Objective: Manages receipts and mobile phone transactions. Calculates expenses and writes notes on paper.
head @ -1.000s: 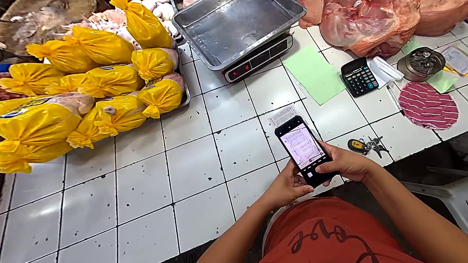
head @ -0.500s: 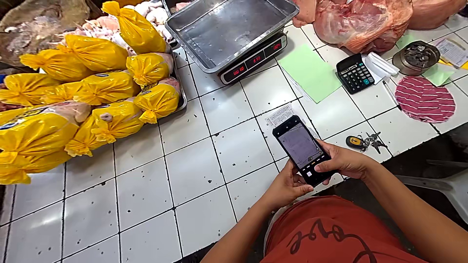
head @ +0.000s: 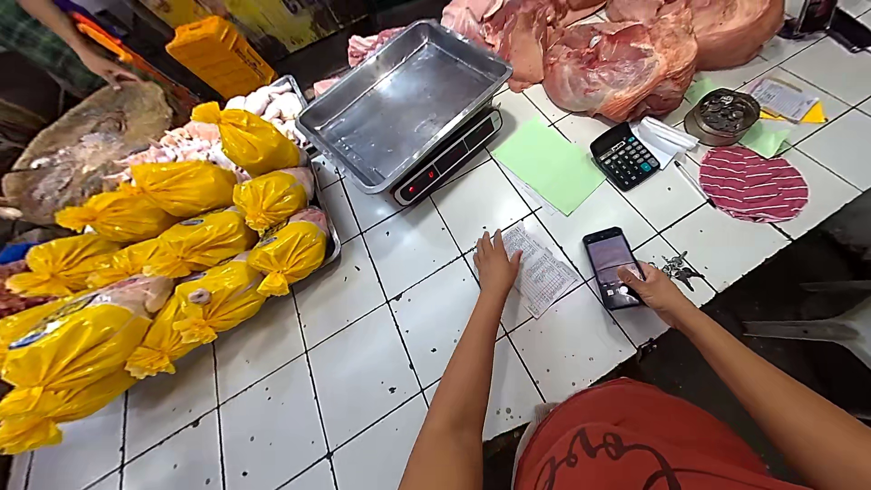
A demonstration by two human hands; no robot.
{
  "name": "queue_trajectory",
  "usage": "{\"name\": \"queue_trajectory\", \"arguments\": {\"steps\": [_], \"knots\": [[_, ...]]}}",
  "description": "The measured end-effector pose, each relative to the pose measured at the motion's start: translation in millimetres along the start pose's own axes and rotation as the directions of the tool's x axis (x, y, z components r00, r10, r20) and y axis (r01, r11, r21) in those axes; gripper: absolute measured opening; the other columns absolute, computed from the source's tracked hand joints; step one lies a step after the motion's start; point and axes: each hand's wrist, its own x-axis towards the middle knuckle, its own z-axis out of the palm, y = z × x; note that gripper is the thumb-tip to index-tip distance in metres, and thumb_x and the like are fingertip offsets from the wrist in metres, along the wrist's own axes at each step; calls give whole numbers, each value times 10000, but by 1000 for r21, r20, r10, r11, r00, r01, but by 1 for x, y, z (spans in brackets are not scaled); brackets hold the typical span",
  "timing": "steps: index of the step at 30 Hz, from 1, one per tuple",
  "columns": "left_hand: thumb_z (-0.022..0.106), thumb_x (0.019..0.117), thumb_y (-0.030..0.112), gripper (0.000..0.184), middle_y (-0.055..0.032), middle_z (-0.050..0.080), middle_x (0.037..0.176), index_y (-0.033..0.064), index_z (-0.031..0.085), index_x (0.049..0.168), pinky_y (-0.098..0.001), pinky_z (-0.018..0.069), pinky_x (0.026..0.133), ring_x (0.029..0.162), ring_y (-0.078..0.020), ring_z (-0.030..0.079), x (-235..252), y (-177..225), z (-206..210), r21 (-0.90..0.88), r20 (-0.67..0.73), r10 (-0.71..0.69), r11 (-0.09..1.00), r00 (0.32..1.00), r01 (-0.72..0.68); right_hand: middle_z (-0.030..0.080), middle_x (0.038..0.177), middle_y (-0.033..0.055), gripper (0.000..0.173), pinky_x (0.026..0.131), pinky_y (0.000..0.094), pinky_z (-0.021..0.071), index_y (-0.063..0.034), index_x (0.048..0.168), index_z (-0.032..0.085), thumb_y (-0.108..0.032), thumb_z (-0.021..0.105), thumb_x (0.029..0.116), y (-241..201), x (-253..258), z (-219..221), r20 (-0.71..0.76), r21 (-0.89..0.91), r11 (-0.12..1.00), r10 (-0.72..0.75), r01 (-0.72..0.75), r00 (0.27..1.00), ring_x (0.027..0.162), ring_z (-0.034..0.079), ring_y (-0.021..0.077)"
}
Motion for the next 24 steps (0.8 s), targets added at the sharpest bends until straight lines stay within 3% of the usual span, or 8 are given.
{"name": "queue_trajectory", "arguments": {"steps": [2,6,10,14,16,19,22,24], "knots": [[643,1005,355,684,-275,343,1603,26,396,1552,-638,227,1195,1505,-455,289,17,5,2,46,13,-2,999,1000,1,616,1303,268,598,1039,437,492,66,1441,451,-300,655,1015,8,19,-13,-98,-123,991,-73,61,992,1180,634,288],[736,930,362,815,-272,388,1571,35,358,1573,-610,309,1165,1461,-436,369,31,14,3,158,90,-26,987,996,11,531,1446,281,700,1098,616,402,16,1531,386,-401,623,1020,-8,28,-18,-218,-553,833,-152,6,964,1330,531,444],[816,863,324,901,-302,413,1525,18,350,1571,-615,374,1111,1400,-476,414,36,21,3,136,96,-100,987,990,86,496,1494,276,633,1099,659,349,6,1481,490,-436,562,1033,-32,34,23,57,-770,586,-332,254,941,1393,454,469],[840,838,310,836,-316,495,1453,10,441,1510,-650,370,1106,1371,-501,448,36,22,3,103,114,-133,987,985,122,528,1454,272,764,1091,642,389,-19,1562,360,-377,689,973,-43,48,77,183,-636,747,-100,195,978,1349,496,466],[805,873,323,724,-290,570,1398,15,510,1458,-683,340,1106,1356,-490,480,34,25,0,136,133,-137,984,982,119,615,1330,284,520,1052,633,432,9,1450,490,-246,619,1015,-45,54,85,226,-621,765,-34,171,973,1269,574,462],[712,965,286,437,-275,672,1241,-13,661,1280,-656,418,1057,1226,-449,609,31,24,-6,98,198,-82,993,977,64,632,1310,245,285,1046,631,424,6,1192,709,-199,608,1022,-43,57,77,359,-570,738,-170,360,918,1265,569,427],[668,996,166,298,-244,716,1082,-69,680,1178,-520,518,975,1028,-325,697,11,30,-8,-196,266,6,979,964,48,430,1567,225,235,1117,634,342,-13,1107,736,-201,674,979,-49,53,62,389,-404,736,-398,542,831,1447,398,415],[568,1023,62,213,-173,713,965,-91,661,1137,-402,559,853,865,-188,683,-10,38,-1,-415,249,24,906,968,84,491,1511,241,246,1131,567,377,40,1111,711,-163,669,978,-57,53,52,366,-286,789,-435,544,823,1404,467,387]]}}
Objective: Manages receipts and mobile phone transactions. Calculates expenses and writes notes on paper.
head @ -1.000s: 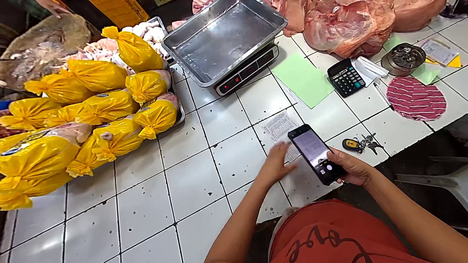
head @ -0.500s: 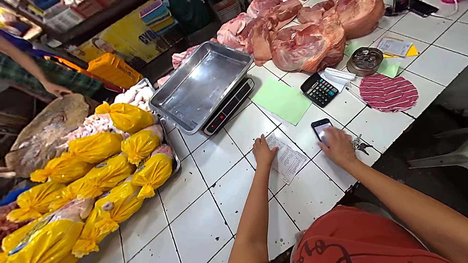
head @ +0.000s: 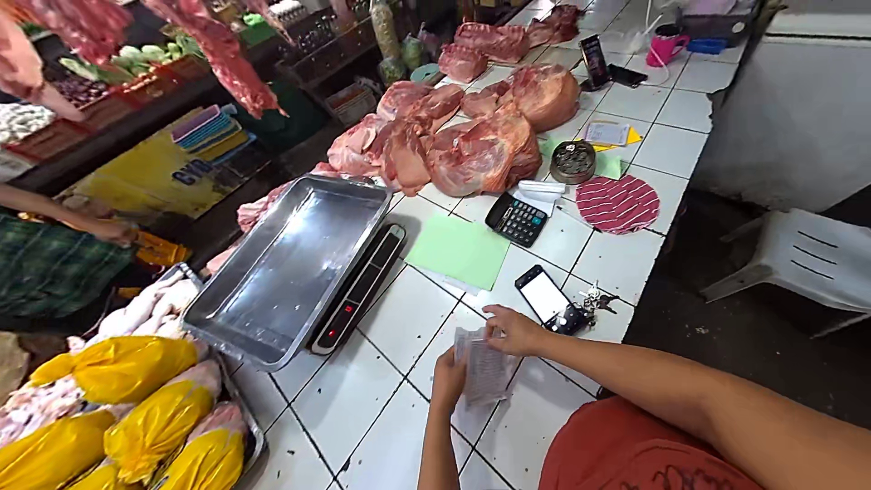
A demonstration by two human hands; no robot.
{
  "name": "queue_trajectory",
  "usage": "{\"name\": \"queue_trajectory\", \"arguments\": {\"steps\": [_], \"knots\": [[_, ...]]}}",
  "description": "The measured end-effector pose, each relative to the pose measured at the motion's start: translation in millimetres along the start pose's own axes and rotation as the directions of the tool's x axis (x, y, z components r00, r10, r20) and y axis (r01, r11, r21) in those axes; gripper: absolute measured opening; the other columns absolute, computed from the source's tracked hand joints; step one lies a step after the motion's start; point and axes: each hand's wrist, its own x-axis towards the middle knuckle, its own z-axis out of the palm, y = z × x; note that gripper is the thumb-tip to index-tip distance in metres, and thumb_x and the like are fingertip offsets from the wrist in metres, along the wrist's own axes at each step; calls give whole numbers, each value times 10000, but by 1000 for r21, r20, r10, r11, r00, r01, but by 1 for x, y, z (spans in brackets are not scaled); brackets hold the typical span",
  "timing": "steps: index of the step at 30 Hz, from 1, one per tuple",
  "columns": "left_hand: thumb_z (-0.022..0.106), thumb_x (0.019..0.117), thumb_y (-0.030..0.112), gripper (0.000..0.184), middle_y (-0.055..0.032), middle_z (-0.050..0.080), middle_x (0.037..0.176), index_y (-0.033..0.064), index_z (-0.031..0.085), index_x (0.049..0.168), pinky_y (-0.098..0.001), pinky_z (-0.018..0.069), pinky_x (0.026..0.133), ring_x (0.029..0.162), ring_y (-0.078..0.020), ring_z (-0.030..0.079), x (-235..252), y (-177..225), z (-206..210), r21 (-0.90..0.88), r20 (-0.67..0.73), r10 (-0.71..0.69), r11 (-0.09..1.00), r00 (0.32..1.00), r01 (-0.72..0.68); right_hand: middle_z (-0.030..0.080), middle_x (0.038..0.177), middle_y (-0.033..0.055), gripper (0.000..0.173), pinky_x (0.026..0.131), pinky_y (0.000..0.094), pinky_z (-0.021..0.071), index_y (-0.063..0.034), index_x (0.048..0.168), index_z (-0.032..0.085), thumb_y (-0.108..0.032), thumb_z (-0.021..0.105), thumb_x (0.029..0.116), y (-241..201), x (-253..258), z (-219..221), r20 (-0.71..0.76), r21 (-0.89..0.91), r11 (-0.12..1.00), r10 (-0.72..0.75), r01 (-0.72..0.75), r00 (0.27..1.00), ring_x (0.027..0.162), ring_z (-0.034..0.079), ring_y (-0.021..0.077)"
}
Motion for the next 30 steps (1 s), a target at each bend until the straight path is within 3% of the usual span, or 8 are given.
{"name": "queue_trajectory", "arguments": {"steps": [3,6,12,16,19,23,27,30], "knots": [[341,1104,129,343,-45,697,848,-55,630,1095,-266,581,749,761,-45,673,-23,7,28,-232,-49,7,973,999,-18,688,1146,255,280,1005,515,472,73,1143,688,-163,650,997,-6,-7,-18,35,59,998,36,-38,999,1116,647,362],[45,1109,434,734,-185,672,1124,-79,518,1339,-380,557,893,984,-161,671,-37,27,45,-283,-51,-99,956,994,80,693,1133,255,286,1005,539,464,65,1163,689,-171,631,1011,-8,-14,-40,109,18,999,44,-46,993,1112,648,374],[713,925,59,272,-112,725,889,-90,628,1136,-333,600,769,769,-126,704,-30,60,90,-172,-8,-89,981,996,86,713,1142,231,296,1011,545,469,28,1170,713,-211,670,1002,18,-26,-85,160,85,991,-118,105,980,1114,664,357],[672,947,20,332,-139,705,962,-111,553,1229,-335,604,765,814,-135,698,-2,107,155,-431,-200,-130,902,971,33,663,1224,275,663,997,556,506,0,1506,436,-288,709,974,48,-33,-135,6,317,948,4,-6,1000,1094,667,394],[630,996,70,379,-172,693,1005,-93,497,1311,-372,612,769,829,-174,705,26,157,211,-580,-285,-225,815,932,20,615,1312,289,647,1045,542,486,33,1509,388,-264,664,1005,80,-47,-188,117,347,918,158,-189,981,1185,632,396],[589,1035,203,435,-264,621,1310,-105,561,1341,-469,458,1082,1234,-310,601,67,190,263,-88,-449,25,994,893,-72,628,1279,299,385,1070,549,449,76,1347,569,-162,571,1044,128,-55,-262,171,165,926,312,-339,935,1213,614,398],[785,852,438,980,-408,168,1610,-37,317,1570,-818,122,1116,1489,-612,155,85,166,271,348,-698,-7,871,716,347,563,1396,311,487,1126,589,393,46,1485,445,-161,537,1053,170,-42,-310,139,-114,924,377,-364,916,1337,532,444],[832,809,491,1184,-406,213,1594,-6,130,1623,-814,213,1095,1471,-608,219,78,141,268,154,-729,-288,815,621,558,543,1433,295,529,1145,566,385,39,1513,410,-161,554,1045,179,-33,-311,204,-120,935,353,-334,913,1364,516,419]]}}
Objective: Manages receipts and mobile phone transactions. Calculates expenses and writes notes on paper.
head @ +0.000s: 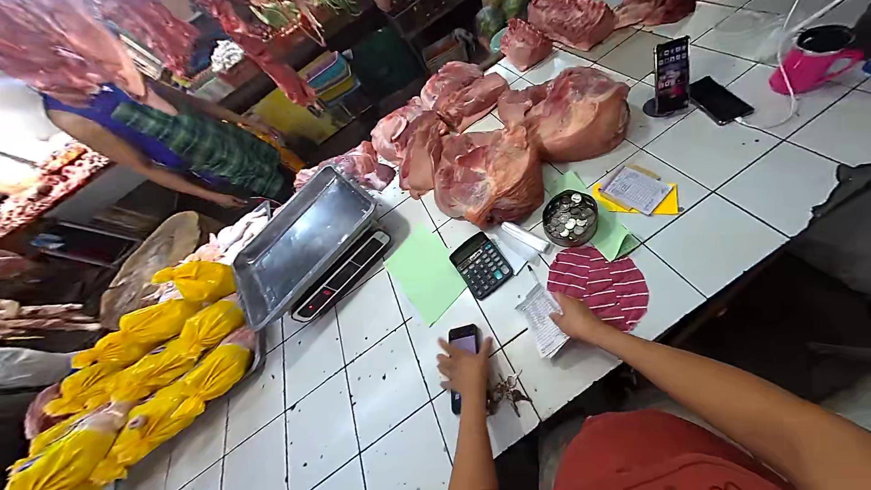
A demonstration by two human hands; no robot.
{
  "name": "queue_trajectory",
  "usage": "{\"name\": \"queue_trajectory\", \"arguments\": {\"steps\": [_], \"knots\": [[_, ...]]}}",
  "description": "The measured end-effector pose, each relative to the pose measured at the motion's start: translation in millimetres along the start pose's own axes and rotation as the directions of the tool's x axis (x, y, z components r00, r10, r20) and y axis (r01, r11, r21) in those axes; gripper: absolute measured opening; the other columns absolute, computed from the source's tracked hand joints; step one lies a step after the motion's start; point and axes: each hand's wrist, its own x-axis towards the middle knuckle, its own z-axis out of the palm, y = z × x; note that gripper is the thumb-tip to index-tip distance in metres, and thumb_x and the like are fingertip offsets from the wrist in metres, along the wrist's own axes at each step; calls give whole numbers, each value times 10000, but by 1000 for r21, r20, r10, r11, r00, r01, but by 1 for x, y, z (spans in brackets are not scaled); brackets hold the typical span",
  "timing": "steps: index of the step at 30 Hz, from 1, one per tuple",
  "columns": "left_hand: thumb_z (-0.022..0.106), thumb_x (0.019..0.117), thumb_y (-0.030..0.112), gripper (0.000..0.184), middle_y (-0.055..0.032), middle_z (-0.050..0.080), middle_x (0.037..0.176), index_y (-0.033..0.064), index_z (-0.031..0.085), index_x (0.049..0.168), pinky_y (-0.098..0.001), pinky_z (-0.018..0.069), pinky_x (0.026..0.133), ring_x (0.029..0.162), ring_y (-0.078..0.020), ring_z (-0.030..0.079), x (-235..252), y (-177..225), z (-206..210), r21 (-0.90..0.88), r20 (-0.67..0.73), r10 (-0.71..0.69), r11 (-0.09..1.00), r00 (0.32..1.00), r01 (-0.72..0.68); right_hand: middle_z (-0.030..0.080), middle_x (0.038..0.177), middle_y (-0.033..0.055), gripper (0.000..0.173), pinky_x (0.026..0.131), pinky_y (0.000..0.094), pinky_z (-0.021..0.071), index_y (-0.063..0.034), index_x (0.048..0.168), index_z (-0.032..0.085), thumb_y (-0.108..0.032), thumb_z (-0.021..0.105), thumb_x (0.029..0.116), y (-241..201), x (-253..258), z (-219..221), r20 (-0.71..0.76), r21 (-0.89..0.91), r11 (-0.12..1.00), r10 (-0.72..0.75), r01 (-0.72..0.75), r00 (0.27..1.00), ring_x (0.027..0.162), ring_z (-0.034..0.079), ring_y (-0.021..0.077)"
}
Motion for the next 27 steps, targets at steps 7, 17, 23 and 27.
{"name": "queue_trajectory", "arguments": {"steps": [7,17,23,27], "knots": [[888,699,137,997,-404,528,1339,-94,358,1512,-674,389,1056,1255,-574,500,13,-17,-12,-241,-110,245,934,963,-265,555,1417,297,565,1113,585,422,-4,1551,357,-142,548,1038,-46,34,43,130,92,995,-42,31,991,1335,543,430],[888,743,323,977,-408,457,1427,-55,415,1510,-787,342,977,1299,-633,435,25,4,12,-144,-101,411,895,906,-422,582,1406,235,364,1131,477,430,5,1367,608,-155,510,1055,-24,43,-27,-227,31,980,-184,196,956,1316,564,345],[662,940,217,564,-393,532,1371,-157,542,1345,-680,360,1089,1303,-581,482,-3,56,3,-330,-136,621,706,772,-626,530,1465,253,388,1137,584,380,12,1373,602,-178,529,1043,65,49,-179,-633,-121,984,23,-128,774,1385,483,421],[646,955,136,429,-323,604,1321,-114,606,1302,-586,471,1037,1241,-475,582,-39,118,11,-461,90,738,626,668,-629,416,1552,280,783,1126,673,305,22,1548,373,-332,731,948,93,62,-233,-649,-73,955,174,-289,740,1445,383,462]]}}
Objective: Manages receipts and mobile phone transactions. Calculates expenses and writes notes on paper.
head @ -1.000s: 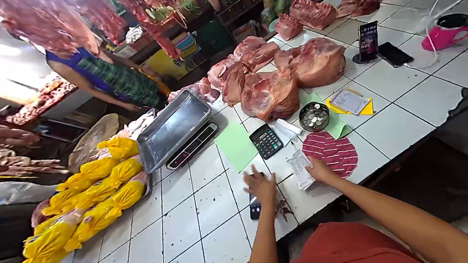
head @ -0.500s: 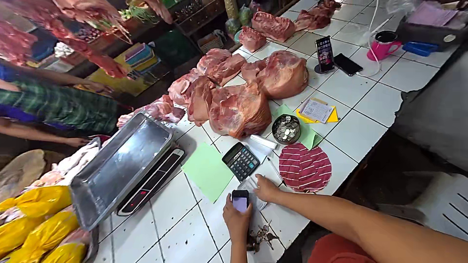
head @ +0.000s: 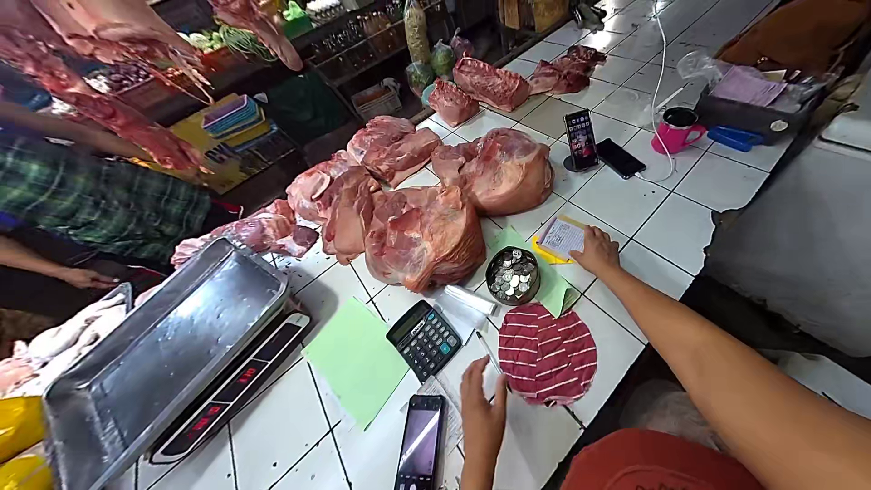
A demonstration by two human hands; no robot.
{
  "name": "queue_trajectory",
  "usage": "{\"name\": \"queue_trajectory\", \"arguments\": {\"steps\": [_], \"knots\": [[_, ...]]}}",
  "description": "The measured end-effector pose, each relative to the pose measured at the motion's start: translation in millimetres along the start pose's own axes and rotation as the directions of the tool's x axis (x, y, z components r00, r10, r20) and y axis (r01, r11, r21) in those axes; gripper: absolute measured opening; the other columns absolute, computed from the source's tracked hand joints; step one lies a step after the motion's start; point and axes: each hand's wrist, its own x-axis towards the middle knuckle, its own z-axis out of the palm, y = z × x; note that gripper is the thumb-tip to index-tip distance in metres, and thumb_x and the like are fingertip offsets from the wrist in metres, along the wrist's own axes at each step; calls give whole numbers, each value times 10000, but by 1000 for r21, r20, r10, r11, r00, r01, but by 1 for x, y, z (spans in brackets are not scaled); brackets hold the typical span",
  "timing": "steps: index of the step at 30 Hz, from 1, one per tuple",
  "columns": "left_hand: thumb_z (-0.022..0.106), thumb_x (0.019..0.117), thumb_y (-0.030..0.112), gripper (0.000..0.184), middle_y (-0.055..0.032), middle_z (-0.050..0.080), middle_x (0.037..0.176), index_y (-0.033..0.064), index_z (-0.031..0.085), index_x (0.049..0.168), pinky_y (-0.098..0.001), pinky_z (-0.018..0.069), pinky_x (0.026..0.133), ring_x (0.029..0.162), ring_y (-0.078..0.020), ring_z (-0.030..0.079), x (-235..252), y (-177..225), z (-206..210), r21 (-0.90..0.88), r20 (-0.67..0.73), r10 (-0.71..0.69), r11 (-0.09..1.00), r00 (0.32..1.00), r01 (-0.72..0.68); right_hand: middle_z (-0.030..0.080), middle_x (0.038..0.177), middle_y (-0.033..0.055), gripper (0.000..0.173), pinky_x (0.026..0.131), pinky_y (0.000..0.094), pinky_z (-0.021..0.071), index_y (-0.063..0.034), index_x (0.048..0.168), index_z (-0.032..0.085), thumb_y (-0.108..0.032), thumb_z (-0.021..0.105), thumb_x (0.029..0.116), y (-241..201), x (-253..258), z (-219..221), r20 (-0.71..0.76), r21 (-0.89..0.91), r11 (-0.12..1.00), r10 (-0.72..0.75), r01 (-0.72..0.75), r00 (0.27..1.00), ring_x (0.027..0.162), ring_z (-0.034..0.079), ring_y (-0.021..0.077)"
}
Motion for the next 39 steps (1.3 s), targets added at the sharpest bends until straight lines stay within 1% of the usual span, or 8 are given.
{"name": "queue_trajectory", "arguments": {"steps": [6,10,14,21,24,28,32,39], "knots": [[605,1002,172,381,-249,642,1302,-45,635,1314,-497,494,1051,1209,-366,630,35,81,79,-68,246,-87,992,965,107,415,1523,319,1066,1101,671,345,56,1561,282,-322,887,769,-2,31,-13,218,-100,985,158,-139,963,1436,378,479],[586,1024,188,414,-258,606,1360,-51,593,1363,-464,473,1089,1267,-352,599,71,127,141,-89,288,-182,973,940,215,249,1624,294,1233,1116,668,327,44,1585,242,-457,932,694,12,60,-29,337,-174,985,42,19,941,1488,273,480],[604,1025,210,563,-321,442,1512,-99,444,1467,-491,395,1160,1405,-405,466,126,148,198,-93,166,-354,924,921,372,330,1583,292,1185,1093,690,329,38,1578,274,-499,900,727,25,75,-33,432,-184,958,-122,220,894,1464,315,480],[603,1027,160,602,-363,429,1477,-136,352,1487,-514,379,1136,1374,-433,449,193,148,252,-523,-119,-763,592,635,613,364,1559,262,1093,1093,664,323,-12,1568,322,-419,909,741,64,80,-53,598,-158,878,-279,452,751,1455,319,463],[598,1031,120,424,-303,590,1231,-135,479,1348,-458,516,933,1069,-326,613,199,152,261,-705,-93,-823,452,560,547,366,1562,252,1079,1083,651,340,-18,1559,340,-388,920,728,84,86,-60,614,-93,881,-316,464,723,1448,331,456],[606,985,-14,470,-291,604,1263,-85,453,1423,-434,539,922,1068,-301,645,193,146,262,-616,-98,-723,584,684,528,406,1539,268,948,1088,678,334,-25,1543,400,-407,861,808,98,102,-63,629,131,889,-416,438,657,1428,356,477],[645,946,18,551,-241,671,1134,-34,470,1466,-402,541,820,908,-233,655,187,135,264,-322,-59,-549,801,834,505,542,1439,259,560,1123,627,347,13,1408,557,-419,542,1054,97,116,-64,630,269,917,-398,293,667,1382,471,417],[687,943,34,534,-258,662,1209,27,521,1450,-458,556,827,915,-299,684,186,134,239,-45,157,-481,869,863,492,655,1262,242,385,1052,527,443,36,1242,668,-257,466,1095,90,124,-71,632,330,932,-334,147,700,1220,609,347]]}}
